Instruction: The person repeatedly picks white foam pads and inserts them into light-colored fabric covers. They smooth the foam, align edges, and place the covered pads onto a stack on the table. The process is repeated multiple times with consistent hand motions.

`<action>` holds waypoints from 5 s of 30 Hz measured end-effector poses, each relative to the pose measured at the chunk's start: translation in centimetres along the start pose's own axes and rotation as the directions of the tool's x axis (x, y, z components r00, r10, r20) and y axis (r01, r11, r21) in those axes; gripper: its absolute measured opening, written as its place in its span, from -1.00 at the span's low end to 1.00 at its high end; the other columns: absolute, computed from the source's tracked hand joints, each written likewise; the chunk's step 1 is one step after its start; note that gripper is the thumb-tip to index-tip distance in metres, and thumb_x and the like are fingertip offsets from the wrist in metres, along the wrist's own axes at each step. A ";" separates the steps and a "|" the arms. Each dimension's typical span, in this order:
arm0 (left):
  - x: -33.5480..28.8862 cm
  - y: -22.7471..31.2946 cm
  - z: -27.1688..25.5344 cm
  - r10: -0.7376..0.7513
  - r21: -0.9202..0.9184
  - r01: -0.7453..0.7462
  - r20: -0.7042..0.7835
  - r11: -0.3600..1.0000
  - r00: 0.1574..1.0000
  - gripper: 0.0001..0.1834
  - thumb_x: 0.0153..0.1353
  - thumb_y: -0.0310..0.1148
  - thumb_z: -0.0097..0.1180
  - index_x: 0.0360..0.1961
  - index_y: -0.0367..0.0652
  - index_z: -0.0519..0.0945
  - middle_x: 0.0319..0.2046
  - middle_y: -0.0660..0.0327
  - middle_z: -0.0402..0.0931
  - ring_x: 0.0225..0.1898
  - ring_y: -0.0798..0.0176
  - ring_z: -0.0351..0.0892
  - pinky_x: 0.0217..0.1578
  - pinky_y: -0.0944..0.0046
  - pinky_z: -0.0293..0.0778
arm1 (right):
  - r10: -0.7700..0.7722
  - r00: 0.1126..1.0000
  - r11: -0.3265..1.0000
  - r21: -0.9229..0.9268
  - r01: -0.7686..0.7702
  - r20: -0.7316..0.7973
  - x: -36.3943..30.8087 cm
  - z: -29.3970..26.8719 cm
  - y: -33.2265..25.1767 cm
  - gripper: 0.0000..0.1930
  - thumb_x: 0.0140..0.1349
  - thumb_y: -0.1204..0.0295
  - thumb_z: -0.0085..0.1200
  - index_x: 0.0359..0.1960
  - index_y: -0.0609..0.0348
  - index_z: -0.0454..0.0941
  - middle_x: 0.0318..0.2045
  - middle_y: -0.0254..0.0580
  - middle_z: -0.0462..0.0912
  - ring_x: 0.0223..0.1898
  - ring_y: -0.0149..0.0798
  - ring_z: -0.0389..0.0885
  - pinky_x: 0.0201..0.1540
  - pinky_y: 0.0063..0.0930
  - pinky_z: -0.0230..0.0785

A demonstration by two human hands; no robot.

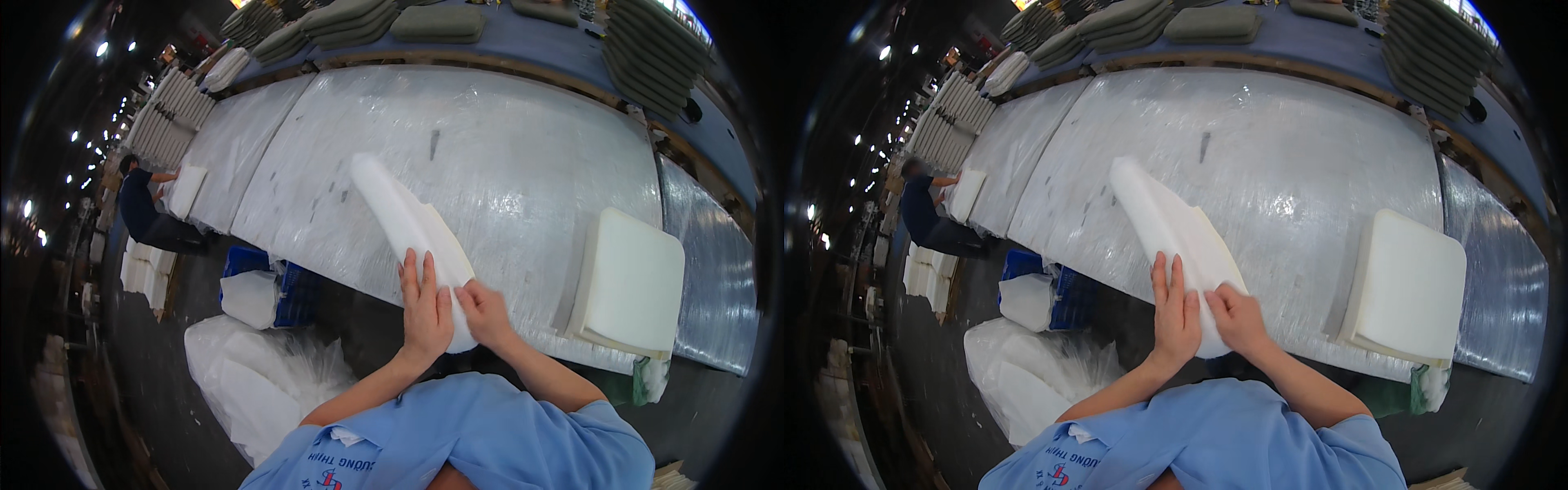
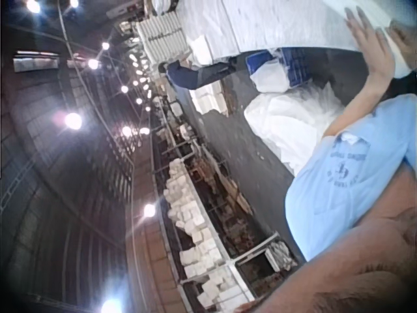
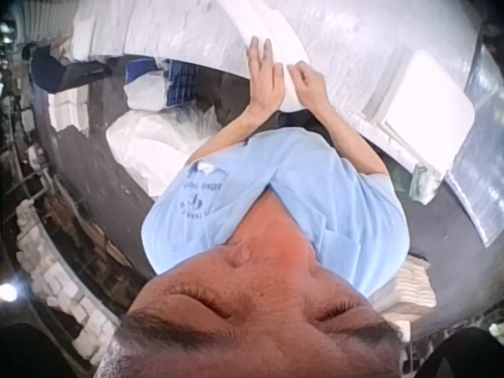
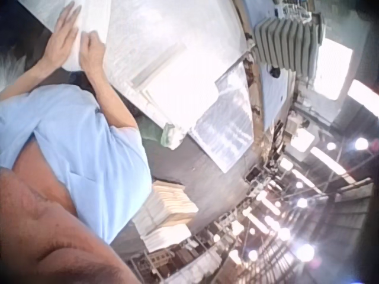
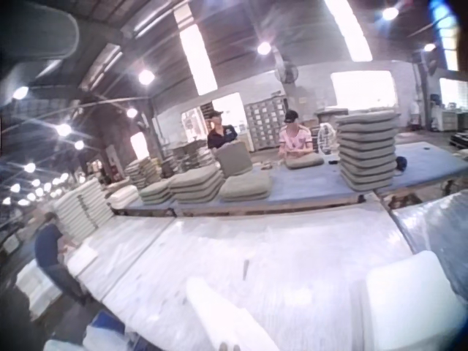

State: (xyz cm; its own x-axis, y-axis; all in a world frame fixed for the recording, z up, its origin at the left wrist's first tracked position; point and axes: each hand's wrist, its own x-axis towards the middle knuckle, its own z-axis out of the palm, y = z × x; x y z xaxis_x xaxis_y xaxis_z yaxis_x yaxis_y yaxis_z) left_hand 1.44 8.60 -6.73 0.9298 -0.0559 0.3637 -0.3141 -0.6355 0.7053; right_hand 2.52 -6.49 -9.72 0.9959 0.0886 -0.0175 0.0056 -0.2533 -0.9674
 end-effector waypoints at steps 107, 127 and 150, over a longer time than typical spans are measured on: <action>5.2 5.8 -0.7 0.399 0.386 -0.634 0.533 0.670 0.746 -0.53 0.43 0.12 0.07 0.20 0.23 0.73 0.41 0.40 0.49 0.63 -0.26 -0.09 0.58 -0.27 -0.47 | -0.318 0.827 0.935 0.010 0.354 0.463 11.8 -5.5 5.1 -0.61 0.51 0.13 0.01 -0.40 0.16 0.56 -0.39 0.06 0.65 -0.26 0.20 0.63 -0.17 -0.03 0.45; 6.1 8.8 0.9 0.152 0.513 -0.462 0.535 0.723 0.831 -0.19 0.38 -0.03 0.10 0.50 -0.34 0.29 0.52 -0.10 0.26 0.63 -0.37 -0.15 0.54 -0.34 -0.47 | -0.483 0.701 0.874 0.247 0.418 0.525 7.6 -10.8 4.3 -0.58 0.56 0.01 -0.09 -0.32 0.09 0.45 -0.35 -0.12 0.51 -0.30 0.10 0.57 -0.24 -0.04 0.43; 5.4 8.0 0.2 0.194 0.429 -0.412 0.466 0.804 0.863 -0.15 0.41 -0.06 0.11 0.57 -0.26 0.14 0.57 -0.13 0.14 0.64 -0.32 -0.15 0.56 -0.28 -0.49 | -0.358 0.776 0.933 0.230 0.277 0.519 8.3 -9.9 1.4 -0.70 0.52 0.24 0.04 -0.33 0.19 0.53 -0.39 -0.03 0.61 -0.32 0.11 0.57 -0.22 -0.11 0.45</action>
State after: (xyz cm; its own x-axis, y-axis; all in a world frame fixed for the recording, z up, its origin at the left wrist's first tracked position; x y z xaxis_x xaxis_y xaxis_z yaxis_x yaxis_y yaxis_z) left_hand 3.99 3.09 0.72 0.8312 -0.5302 0.1671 -0.5533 -0.8181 0.1566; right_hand 11.66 -15.66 -8.70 0.7240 0.6596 0.2020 0.2605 0.0097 -0.9654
